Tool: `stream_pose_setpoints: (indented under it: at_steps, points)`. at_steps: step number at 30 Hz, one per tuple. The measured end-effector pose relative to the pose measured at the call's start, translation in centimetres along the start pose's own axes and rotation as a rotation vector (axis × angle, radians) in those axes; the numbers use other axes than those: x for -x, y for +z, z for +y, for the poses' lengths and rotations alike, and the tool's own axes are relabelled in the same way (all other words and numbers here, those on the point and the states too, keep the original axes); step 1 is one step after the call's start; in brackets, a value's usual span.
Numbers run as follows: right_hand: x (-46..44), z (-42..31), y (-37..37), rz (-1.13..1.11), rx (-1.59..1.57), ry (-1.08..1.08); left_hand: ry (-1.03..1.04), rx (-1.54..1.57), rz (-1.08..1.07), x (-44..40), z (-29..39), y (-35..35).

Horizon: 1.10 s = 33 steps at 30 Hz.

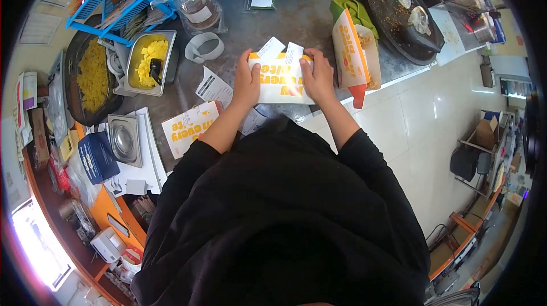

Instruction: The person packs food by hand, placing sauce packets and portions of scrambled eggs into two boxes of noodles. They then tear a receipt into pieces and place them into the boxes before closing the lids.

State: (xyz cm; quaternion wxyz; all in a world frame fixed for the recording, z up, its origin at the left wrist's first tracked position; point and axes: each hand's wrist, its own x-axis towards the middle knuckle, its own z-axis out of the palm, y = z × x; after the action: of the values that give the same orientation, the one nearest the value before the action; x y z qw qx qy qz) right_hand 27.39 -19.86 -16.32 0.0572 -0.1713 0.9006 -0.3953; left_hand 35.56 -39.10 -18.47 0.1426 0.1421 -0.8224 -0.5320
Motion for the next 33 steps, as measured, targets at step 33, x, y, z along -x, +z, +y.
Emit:
stream_pose_setpoints:
  at_steps: [33]
  points:
    - [-5.0, -1.8, -0.2, -0.394, 0.369, -0.270, 0.305, -0.650, -0.475, -5.1, 2.4, -0.2]
